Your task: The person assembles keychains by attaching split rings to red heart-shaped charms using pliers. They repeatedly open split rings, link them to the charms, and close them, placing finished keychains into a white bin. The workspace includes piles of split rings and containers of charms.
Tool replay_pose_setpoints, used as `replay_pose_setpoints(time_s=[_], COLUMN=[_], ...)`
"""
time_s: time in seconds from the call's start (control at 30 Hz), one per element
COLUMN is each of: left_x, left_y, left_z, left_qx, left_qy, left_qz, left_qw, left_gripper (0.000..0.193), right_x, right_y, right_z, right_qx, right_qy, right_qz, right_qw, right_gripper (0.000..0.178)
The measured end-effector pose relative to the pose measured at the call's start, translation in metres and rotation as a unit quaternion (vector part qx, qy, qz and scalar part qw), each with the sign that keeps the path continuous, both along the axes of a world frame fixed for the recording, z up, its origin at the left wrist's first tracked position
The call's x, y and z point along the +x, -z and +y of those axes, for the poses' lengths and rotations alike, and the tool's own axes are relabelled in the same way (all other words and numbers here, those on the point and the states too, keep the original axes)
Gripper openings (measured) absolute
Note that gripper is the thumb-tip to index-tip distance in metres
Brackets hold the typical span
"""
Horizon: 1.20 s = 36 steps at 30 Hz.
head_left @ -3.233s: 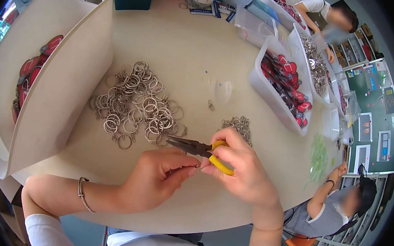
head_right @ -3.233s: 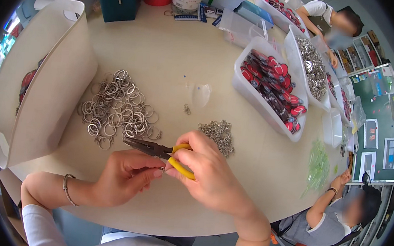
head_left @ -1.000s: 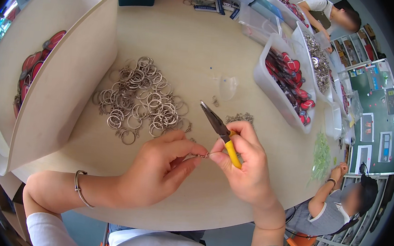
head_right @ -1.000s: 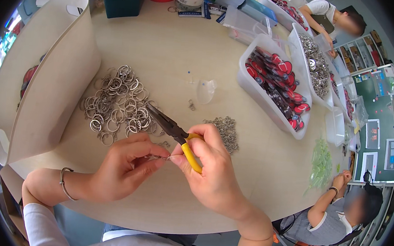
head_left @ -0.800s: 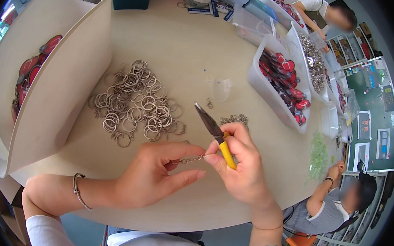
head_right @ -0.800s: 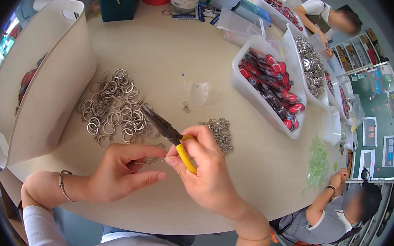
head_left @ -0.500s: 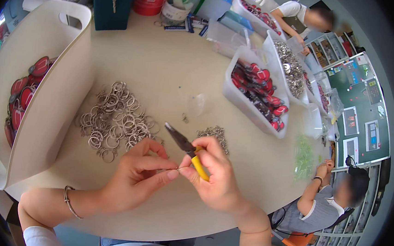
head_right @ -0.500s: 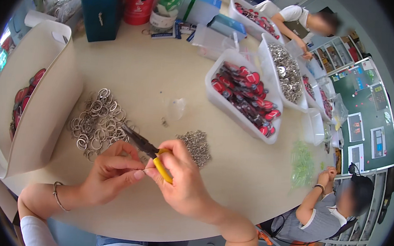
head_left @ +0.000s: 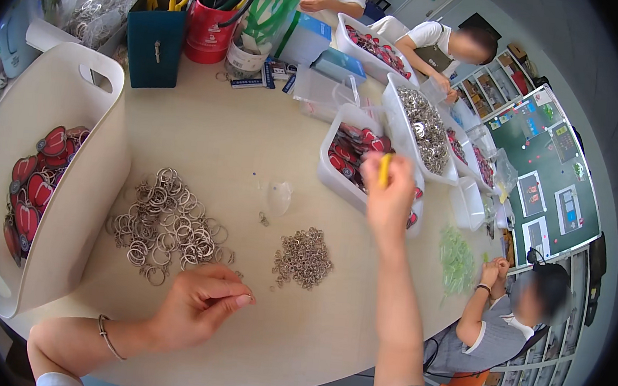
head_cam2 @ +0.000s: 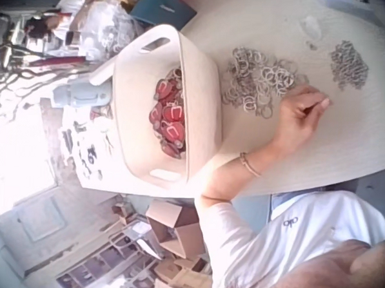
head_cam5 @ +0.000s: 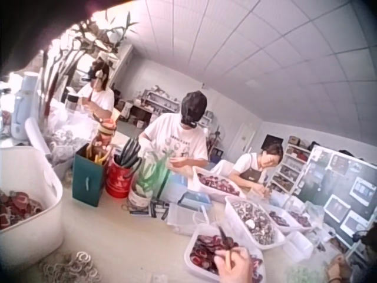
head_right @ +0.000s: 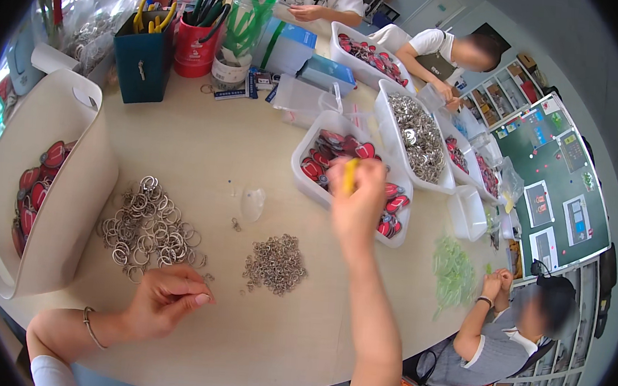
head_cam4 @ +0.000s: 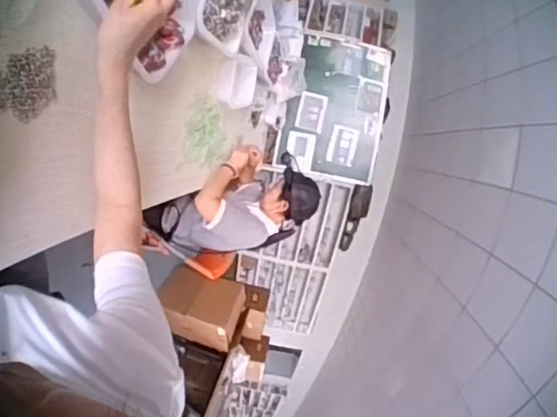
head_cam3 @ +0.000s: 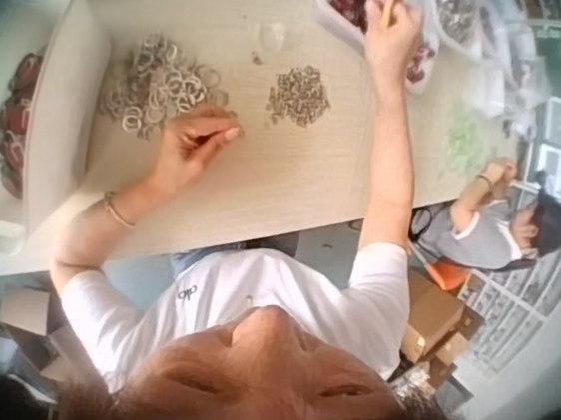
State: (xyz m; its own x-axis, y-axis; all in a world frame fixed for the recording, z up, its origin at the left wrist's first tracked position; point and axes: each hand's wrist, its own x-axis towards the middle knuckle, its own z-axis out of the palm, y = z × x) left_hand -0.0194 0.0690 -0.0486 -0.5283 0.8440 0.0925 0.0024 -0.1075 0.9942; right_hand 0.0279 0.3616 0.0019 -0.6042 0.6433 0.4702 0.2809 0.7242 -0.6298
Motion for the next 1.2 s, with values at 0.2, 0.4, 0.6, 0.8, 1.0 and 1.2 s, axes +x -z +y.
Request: replay_pose_setpoints(time_s=[0.2,0.4,0.6,0.8,1.0,1.2], left_x=[0.002,0.004,0.004,0.01,0.011,0.013], left_y=[0.003,-0.004,-0.005,-0.006,-0.007,-0.004], left_z=[0.003,0.001,-0.006,-0.002,-0.003,-0.005], left_qx=[-0.004,-0.017,-0.015,0.011,-0.003,0.004], left_qy=[0.002,-0.049,-0.062,-0.074,-0.045,-0.052], left_qz=[0.022,0.057,0.109,0.198,0.271,0.338], left_qw=[1.0,0.997,0.992,0.977,0.961,0.94], left_gripper=[0.004,0.004,0.007,0.012,0.017,0.021], right_x=[-0.012,-0.002,0.052,0.073,0.067,0.065], right_y=[0.03,0.011,-0.023,-0.009,-0.01,-0.011], right_z=[0.146,0.114,-0.066,-0.106,-0.104,-0.107], right_qx=[0.167,0.245,-0.309,-0.19,-0.16,-0.136], right_qy=[0.201,0.108,-0.195,-0.336,-0.35,-0.341], right_qz=[-0.229,-0.051,-0.004,-0.122,-0.134,-0.148], right_qw=[0.938,0.962,0.931,0.915,0.913,0.918], right_gripper=[0.028,0.024,0.014,0.024,0.027,0.026])
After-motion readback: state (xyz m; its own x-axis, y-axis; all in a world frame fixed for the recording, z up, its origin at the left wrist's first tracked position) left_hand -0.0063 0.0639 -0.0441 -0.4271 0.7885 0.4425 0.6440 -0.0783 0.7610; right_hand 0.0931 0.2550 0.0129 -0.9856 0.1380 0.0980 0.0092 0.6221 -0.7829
